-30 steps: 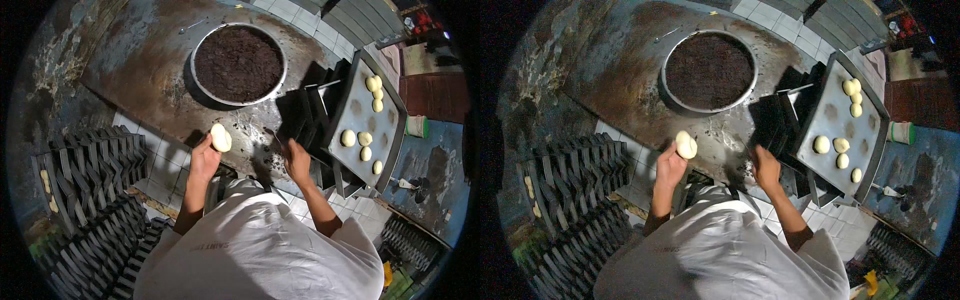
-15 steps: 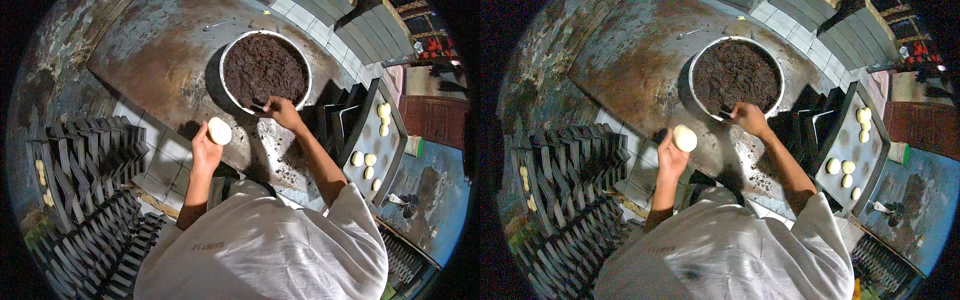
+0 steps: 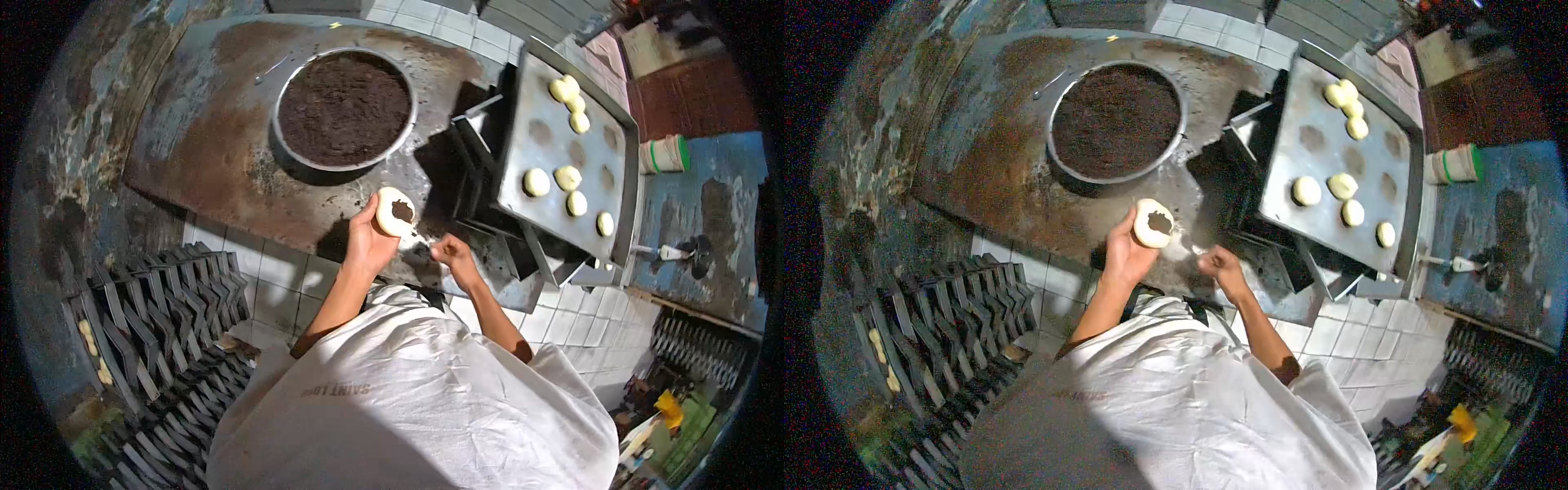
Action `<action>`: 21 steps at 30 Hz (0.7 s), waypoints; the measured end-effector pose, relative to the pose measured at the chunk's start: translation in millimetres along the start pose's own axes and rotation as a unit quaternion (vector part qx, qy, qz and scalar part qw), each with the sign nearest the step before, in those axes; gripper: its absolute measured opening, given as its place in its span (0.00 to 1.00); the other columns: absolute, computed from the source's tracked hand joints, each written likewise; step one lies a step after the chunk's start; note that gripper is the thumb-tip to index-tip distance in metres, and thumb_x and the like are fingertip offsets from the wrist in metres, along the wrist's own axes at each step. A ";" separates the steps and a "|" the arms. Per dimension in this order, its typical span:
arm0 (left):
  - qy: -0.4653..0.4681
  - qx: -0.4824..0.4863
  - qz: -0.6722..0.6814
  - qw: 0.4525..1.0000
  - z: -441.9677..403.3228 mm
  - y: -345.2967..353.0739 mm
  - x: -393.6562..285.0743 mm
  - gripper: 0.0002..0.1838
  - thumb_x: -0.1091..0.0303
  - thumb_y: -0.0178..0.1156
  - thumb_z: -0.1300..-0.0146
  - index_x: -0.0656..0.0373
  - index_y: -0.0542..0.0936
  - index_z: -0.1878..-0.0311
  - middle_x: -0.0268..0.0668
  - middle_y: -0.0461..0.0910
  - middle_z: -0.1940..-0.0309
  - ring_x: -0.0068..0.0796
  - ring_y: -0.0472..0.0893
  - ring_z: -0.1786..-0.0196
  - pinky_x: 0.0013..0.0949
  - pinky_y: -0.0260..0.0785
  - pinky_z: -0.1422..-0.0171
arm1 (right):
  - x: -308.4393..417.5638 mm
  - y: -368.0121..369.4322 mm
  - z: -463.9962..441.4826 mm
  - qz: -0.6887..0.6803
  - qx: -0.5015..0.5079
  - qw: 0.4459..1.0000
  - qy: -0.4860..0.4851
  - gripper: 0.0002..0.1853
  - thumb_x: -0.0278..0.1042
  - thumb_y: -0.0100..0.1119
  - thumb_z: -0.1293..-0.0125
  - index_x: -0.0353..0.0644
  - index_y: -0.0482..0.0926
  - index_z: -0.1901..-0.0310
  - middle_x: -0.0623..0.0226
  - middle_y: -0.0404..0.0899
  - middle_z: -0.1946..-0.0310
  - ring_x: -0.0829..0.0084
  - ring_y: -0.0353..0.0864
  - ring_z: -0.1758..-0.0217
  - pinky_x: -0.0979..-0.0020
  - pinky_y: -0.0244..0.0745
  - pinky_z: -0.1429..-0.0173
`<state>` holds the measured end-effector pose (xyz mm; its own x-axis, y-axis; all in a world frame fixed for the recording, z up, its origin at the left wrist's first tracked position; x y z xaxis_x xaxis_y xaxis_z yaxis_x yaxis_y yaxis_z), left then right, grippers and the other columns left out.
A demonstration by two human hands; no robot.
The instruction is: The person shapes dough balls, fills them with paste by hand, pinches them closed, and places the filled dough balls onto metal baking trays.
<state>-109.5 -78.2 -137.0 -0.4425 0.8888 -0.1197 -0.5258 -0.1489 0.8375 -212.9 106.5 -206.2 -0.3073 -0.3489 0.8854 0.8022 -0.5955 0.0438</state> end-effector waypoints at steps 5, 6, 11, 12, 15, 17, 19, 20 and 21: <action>-0.052 0.016 -0.022 0.998 16.2 13.3 77.1 0.26 0.48 0.50 0.21 0.61 0.73 0.35 0.43 0.79 0.40 0.44 0.77 0.35 0.51 0.64 0.25 | -75.0 -104.1 52.4 0.234 -0.106 0.964 -0.068 0.14 0.38 0.57 0.24 0.36 0.79 0.65 0.66 0.83 0.73 0.71 0.81 0.70 0.66 0.76 0.60; -0.053 0.035 -0.043 0.997 18.4 16.6 91.6 0.31 0.43 0.50 0.23 0.62 0.71 0.34 0.45 0.78 0.38 0.46 0.76 0.34 0.53 0.63 0.25 | -67.9 -110.6 57.2 0.350 -0.115 0.927 -0.070 0.15 0.40 0.57 0.24 0.35 0.81 0.63 0.64 0.84 0.69 0.69 0.83 0.66 0.64 0.77 0.57; -0.098 0.066 -0.037 0.992 35.4 24.8 158.6 0.34 0.42 0.52 0.25 0.66 0.71 0.34 0.49 0.77 0.37 0.45 0.76 0.34 0.50 0.65 0.26 | 36.5 -98.7 80.5 0.102 -0.146 0.974 -0.137 0.22 0.46 0.56 0.24 0.35 0.81 0.41 0.54 0.81 0.41 0.61 0.80 0.37 0.64 0.72 0.34; -0.095 0.076 -0.043 0.992 39.8 27.2 169.2 0.34 0.42 0.52 0.25 0.67 0.72 0.35 0.49 0.77 0.37 0.45 0.76 0.34 0.49 0.65 0.26 | 44.9 -86.2 75.1 -0.075 -0.071 0.990 -0.098 0.25 0.48 0.56 0.23 0.35 0.77 0.37 0.57 0.79 0.39 0.64 0.77 0.34 0.65 0.70 0.32; -0.069 0.058 -0.093 0.992 51.9 33.2 190.7 0.25 0.51 0.53 0.24 0.65 0.76 0.41 0.43 0.81 0.44 0.39 0.79 0.40 0.44 0.68 0.30 | 86.5 -72.9 93.7 -0.278 0.061 0.959 -0.022 0.29 0.45 0.59 0.25 0.37 0.70 0.30 0.61 0.76 0.35 0.68 0.73 0.31 0.68 0.67 0.29; 0.003 0.084 -0.252 0.964 48.1 30.4 182.3 0.18 0.65 0.55 0.28 0.66 0.76 0.40 0.42 0.81 0.46 0.36 0.79 0.40 0.40 0.69 0.31 | 94.4 -68.9 103.5 -0.301 0.121 0.946 0.009 0.31 0.40 0.62 0.27 0.39 0.68 0.27 0.63 0.74 0.34 0.69 0.71 0.30 0.68 0.67 0.28; 0.001 0.077 -0.320 0.944 54.8 32.1 174.7 0.20 0.72 0.55 0.32 0.67 0.75 0.38 0.42 0.81 0.46 0.34 0.80 0.41 0.37 0.71 0.33 | 107.5 -87.9 117.5 0.036 0.071 0.987 -0.143 0.35 0.27 0.68 0.36 0.40 0.68 0.28 0.60 0.76 0.36 0.66 0.73 0.31 0.67 0.69 0.29; -0.009 0.066 -0.385 0.921 63.7 37.1 172.8 0.23 0.79 0.56 0.36 0.67 0.74 0.36 0.42 0.81 0.46 0.32 0.81 0.43 0.34 0.73 0.35 | 118.7 -92.6 125.2 0.156 0.034 0.957 -0.244 0.40 0.20 0.71 0.46 0.40 0.68 0.29 0.55 0.76 0.37 0.57 0.76 0.33 0.63 0.72 0.31; -0.022 0.055 -0.448 0.892 73.0 42.4 172.1 0.27 0.86 0.56 0.40 0.68 0.73 0.35 0.42 0.81 0.47 0.30 0.82 0.44 0.31 0.74 0.37 | 124.1 -92.8 130.9 0.156 0.035 0.957 -0.244 0.40 0.20 0.71 0.46 0.40 0.68 0.29 0.55 0.76 0.37 0.57 0.76 0.33 0.63 0.72 0.31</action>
<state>-154.9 100.0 -83.2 0.1490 0.6469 -0.7479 -0.5787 0.6704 0.4645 -258.4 213.1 -39.8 0.2137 -0.1123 0.9704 0.8537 -0.4615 -0.2414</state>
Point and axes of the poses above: each hand's wrist, its own z-axis away from the middle knuckle, its own y-axis out of the palm, x = y × z, the point moved 8 cm from there along -z, towards the middle knuckle
